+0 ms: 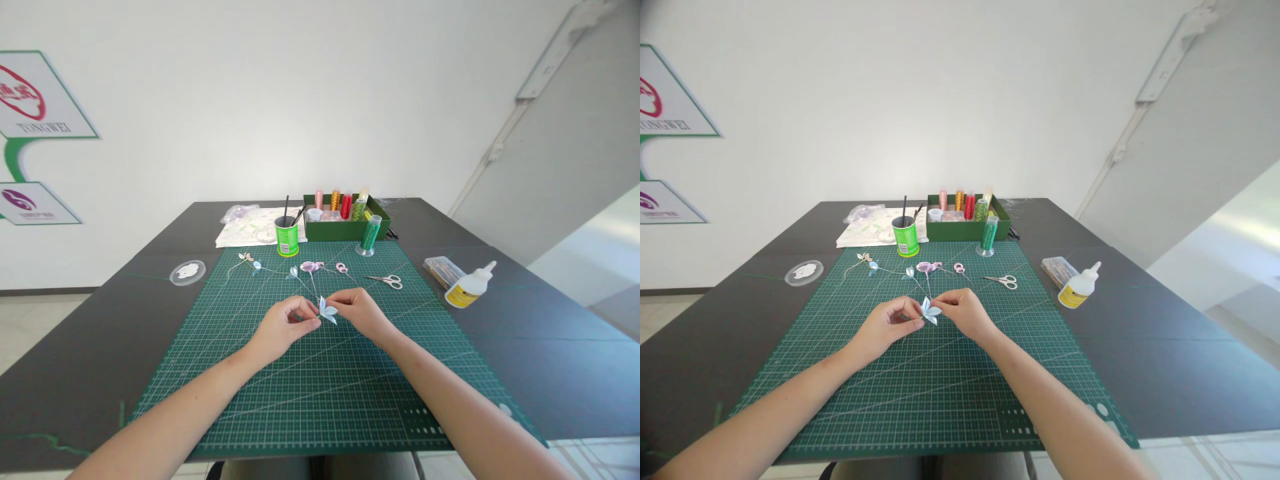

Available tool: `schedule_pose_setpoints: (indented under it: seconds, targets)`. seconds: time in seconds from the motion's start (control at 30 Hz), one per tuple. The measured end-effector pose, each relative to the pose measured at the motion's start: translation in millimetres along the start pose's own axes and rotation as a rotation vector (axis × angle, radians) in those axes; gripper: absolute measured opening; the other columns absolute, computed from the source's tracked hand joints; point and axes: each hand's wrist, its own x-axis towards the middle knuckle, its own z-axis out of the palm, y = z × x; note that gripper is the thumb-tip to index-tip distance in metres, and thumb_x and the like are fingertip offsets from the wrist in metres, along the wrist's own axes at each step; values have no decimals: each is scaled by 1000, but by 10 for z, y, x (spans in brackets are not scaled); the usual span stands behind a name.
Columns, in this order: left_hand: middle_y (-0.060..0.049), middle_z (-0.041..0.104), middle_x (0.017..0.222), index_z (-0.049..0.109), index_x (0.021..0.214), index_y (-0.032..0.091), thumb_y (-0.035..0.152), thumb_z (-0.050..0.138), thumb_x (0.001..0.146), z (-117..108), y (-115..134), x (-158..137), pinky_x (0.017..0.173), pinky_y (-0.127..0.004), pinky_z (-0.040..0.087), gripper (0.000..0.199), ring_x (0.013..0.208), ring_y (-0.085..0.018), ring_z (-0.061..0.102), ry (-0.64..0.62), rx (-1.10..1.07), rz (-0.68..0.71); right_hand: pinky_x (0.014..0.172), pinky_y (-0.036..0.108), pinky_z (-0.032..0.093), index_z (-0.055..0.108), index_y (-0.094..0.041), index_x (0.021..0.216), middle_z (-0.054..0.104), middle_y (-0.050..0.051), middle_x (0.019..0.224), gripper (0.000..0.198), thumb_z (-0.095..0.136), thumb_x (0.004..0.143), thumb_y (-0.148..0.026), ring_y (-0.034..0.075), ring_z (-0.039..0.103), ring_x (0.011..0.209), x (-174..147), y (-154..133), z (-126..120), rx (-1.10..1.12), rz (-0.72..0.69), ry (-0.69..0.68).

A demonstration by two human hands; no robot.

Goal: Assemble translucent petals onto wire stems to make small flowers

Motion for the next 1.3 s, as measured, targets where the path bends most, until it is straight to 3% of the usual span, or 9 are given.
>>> schedule_pose_setpoints:
  seconds: [0.23, 0.4, 0.57, 0.67, 0.83, 0.97, 1.1, 1.2, 1.3]
  targets:
    - [-4, 69, 101, 63, 73, 15, 29, 80, 73, 21, -13, -4, 80, -30, 51, 22, 79, -12, 64, 46, -358, -143, 55, 27, 32, 79, -15, 78, 61, -1, 58, 29, 66, 80, -41, 13, 46, 57, -26, -13, 5, -41, 5, -33]
    - [-4, 73, 94, 63, 76, 15, 30, 81, 73, 26, 17, -23, 90, -32, 52, 23, 99, -18, 68, 84, -492, -215, 55, 27, 34, 79, -17, 78, 60, 0, 60, 31, 68, 79, -46, 13, 47, 58, -53, -46, 28, 19, 3, -30]
    - [-7, 75, 100, 63, 76, 15, 32, 82, 72, 21, 50, -28, 94, -33, 51, 26, 105, -20, 68, 103, -507, -239, 45, 25, 21, 72, -16, 74, 37, -7, 49, 37, 68, 78, -52, 8, 28, 45, -66, -76, 55, 163, 147, -31]
    - [-6, 76, 100, 62, 76, 16, 31, 82, 72, 23, 54, -25, 96, -34, 51, 26, 106, -20, 69, 109, -510, -256, 48, 25, 31, 66, -17, 72, 45, -4, 58, 37, 61, 82, -53, 10, 37, 50, -46, -54, 45, 193, 129, 131]
    - [-6, 76, 100, 61, 75, 15, 30, 84, 71, 18, 38, -13, 97, -32, 51, 27, 101, -17, 70, 124, -565, -286, 81, 35, 46, 66, -19, 89, 65, 6, 90, 20, 52, 85, -34, 21, 59, 84, -24, -1, 30, -36, -61, 396]
    - [-5, 76, 98, 63, 74, 15, 28, 85, 71, 12, 32, -17, 95, -28, 52, 26, 100, -16, 69, 114, -627, -302, 98, 38, 43, 68, -20, 97, 68, 6, 103, 22, 51, 84, -26, 22, 61, 105, -77, -92, 111, 81, -115, 174]
    - [-3, 75, 91, 62, 73, 14, 28, 84, 72, 25, 31, -24, 89, -25, 54, 26, 90, -13, 71, 94, -651, -318, 78, 32, 50, 69, -20, 93, 65, 3, 82, 21, 55, 86, -33, 17, 62, 77, -148, -218, 222, 266, -58, -75]
    - [0, 74, 84, 62, 73, 14, 26, 84, 73, 45, 23, -28, 84, -21, 55, 25, 79, -9, 70, 82, -665, -315, 54, 26, 41, 69, -19, 96, 58, 0, 71, 27, 59, 86, -42, 11, 49, 56, -180, -249, 258, 285, -25, -86]
    - [-1, 74, 85, 63, 74, 14, 26, 83, 74, 59, 10, -32, 81, -21, 56, 24, 79, -10, 71, 83, -683, -315, 51, 25, 37, 70, -20, 91, 57, 0, 66, 29, 63, 85, -47, 12, 46, 57, -192, -240, 254, 233, -26, -11]
